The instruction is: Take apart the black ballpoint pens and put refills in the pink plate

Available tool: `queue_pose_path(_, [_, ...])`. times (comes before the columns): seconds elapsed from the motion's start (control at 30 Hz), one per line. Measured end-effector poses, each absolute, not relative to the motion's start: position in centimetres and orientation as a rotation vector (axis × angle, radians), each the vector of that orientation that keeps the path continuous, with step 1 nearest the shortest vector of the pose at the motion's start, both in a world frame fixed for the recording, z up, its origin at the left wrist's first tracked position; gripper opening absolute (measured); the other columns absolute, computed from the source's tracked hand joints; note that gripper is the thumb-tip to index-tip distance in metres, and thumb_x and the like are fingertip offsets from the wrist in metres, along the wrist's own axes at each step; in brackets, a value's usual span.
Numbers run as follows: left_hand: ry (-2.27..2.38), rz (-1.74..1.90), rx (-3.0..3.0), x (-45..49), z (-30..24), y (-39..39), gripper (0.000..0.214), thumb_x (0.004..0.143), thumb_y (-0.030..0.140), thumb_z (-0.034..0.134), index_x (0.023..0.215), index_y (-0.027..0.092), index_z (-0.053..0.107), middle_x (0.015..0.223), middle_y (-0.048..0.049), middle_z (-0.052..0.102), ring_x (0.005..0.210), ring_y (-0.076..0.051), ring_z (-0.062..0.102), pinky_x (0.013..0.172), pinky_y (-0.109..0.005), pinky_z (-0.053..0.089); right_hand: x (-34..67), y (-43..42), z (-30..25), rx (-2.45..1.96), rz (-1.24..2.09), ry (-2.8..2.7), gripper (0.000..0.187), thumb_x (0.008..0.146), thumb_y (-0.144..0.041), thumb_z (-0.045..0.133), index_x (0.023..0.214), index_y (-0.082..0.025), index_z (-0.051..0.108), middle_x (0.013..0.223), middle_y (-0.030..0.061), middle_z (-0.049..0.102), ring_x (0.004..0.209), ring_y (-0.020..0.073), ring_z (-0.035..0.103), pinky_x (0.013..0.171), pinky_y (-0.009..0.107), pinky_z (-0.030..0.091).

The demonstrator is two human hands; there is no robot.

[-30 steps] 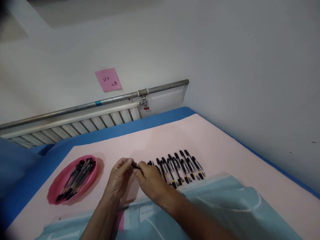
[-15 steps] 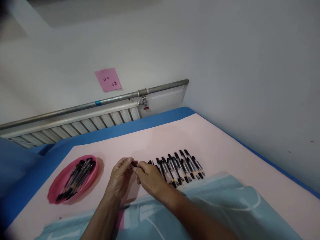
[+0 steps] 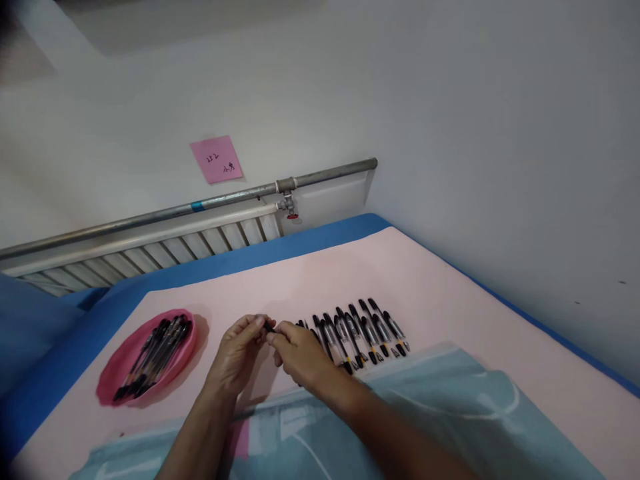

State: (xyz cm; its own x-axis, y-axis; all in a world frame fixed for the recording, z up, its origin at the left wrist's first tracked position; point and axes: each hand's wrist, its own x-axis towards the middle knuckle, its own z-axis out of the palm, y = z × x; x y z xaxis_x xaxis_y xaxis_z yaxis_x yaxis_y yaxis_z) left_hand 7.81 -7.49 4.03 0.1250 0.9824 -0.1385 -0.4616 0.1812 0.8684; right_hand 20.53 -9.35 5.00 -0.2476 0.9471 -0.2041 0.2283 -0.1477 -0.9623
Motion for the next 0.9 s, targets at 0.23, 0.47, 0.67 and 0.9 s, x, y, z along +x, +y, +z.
queue_pose_path(0.23, [0.842,1.204,0.773,8.30,3.92,-7.63,0.022,0.069,0.035,0.065,0.074,0.014,0.060,0.076,-0.0046,0.064,0.066,-0.015,0.058,0.058,-0.027,0.045,20.64,-9.24,5.02,-1.351,1.285,-1.561,0.021,0.081,-0.026,0.039,0.063,-0.018,0.046,0.051,-0.0047,0.046,0.046,0.0073,0.042,0.045,0.018,0.031])
queue_pose_path(0.47, [0.865,1.199,0.842,7.94,3.88,-7.60,0.018,0.063,0.027,0.070,0.069,0.013,0.061,0.072,-0.0031,0.062,0.067,-0.013,0.057,0.063,-0.025,0.045,20.66,-9.17,5.11,-1.399,1.250,-1.601,0.025,0.082,-0.026,0.039,0.059,-0.018,0.044,0.049,-0.0043,0.047,0.049,0.0087,0.044,0.050,0.020,0.032])
queue_pose_path(0.67, [0.879,1.199,0.749,8.36,4.22,-7.72,0.022,0.064,0.034,0.068,0.070,0.014,0.060,0.075,-0.0042,0.063,0.063,-0.014,0.057,0.055,-0.025,0.045,20.56,-9.16,5.01,-1.352,1.282,-1.592,0.019,0.081,-0.023,0.039,0.065,-0.018,0.047,0.051,-0.0044,0.048,0.048,0.0083,0.044,0.047,0.020,0.030])
queue_pose_path(0.9, [0.820,1.173,0.788,7.53,4.06,-7.47,0.015,0.064,0.026,0.069,0.067,0.013,0.063,0.071,-0.0034,0.063,0.065,-0.011,0.056,0.062,-0.023,0.043,20.24,-9.27,4.51,-1.291,1.636,-1.323,0.013,0.081,-0.029,0.040,0.072,-0.020,0.044,0.052,-0.0076,0.043,0.033,0.0041,0.031,0.032,0.017,0.020])
